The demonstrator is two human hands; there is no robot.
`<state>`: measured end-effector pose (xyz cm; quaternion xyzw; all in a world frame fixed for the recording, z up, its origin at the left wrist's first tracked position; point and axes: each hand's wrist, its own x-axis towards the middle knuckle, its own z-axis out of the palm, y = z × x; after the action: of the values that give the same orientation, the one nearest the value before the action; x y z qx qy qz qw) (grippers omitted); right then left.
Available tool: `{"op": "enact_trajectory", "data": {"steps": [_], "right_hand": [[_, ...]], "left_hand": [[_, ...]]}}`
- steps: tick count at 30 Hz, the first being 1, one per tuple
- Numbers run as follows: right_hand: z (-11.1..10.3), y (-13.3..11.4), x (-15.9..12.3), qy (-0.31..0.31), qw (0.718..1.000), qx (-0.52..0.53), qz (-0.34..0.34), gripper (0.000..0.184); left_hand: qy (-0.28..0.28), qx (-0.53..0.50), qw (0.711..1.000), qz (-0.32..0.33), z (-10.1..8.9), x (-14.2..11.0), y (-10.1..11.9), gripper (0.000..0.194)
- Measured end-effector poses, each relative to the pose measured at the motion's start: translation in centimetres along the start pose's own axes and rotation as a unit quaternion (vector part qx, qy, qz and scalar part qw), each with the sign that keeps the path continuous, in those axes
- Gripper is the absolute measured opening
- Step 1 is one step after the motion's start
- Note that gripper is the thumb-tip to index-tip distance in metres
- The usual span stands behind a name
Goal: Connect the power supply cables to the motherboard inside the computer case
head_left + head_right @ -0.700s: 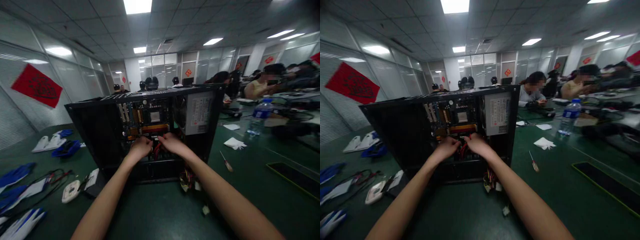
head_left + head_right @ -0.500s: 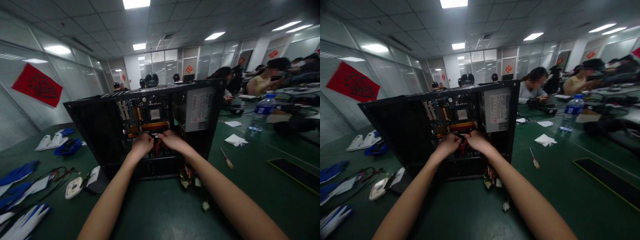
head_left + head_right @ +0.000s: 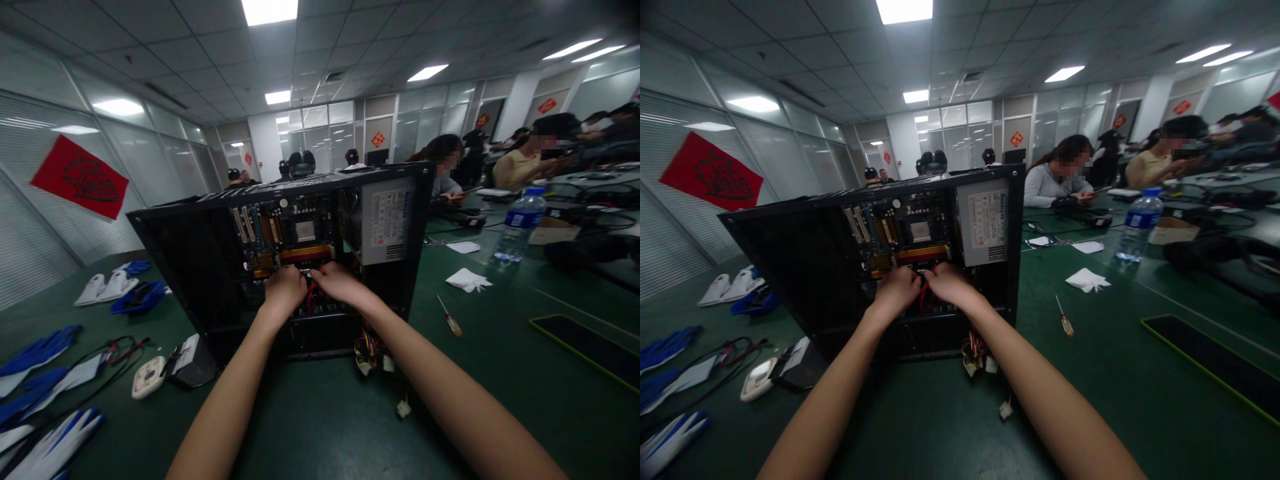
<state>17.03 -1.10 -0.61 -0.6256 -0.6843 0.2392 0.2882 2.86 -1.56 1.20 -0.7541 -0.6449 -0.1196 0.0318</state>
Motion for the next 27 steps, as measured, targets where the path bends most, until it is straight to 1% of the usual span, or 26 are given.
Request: {"op": "enact_trajectory", "data": {"steps": [6,11,15,20,24,27], "right_hand": [[0.1,-0.1,0.0,-0.03,0.999,0.044,0.005,0.048],[0.1,-0.4,-0.3,-0.034,0.999,0.022,0.005,0.05],[0.1,-0.5,-0.4,-0.028,1.0,-0.003,-0.001,0.049],[0.1,-0.4,-0.7,-0.025,0.999,-0.018,0.006,0.046],[0.5,-0.4,-0.7,-0.005,1.0,-0.014,0.005,0.044],[1.1,-0.4,-0.5,0.017,1.0,0.018,0.004,0.039]], "left_hand": [[-0.003,0.009,1.0,0.012,0.1,0.5,-0.2,0.034],[-0.015,-0.008,1.0,0.02,0.0,0.9,-0.7,0.034],[-0.033,-0.032,0.999,0.025,0.2,1.1,-1.3,0.033],[-0.019,-0.047,0.998,0.042,0.7,0.8,-1.6,0.034],[-0.024,-0.055,0.997,0.044,0.7,0.6,-1.6,0.033],[-0.019,-0.053,0.997,0.045,0.9,0.7,-1.6,0.033]]}}
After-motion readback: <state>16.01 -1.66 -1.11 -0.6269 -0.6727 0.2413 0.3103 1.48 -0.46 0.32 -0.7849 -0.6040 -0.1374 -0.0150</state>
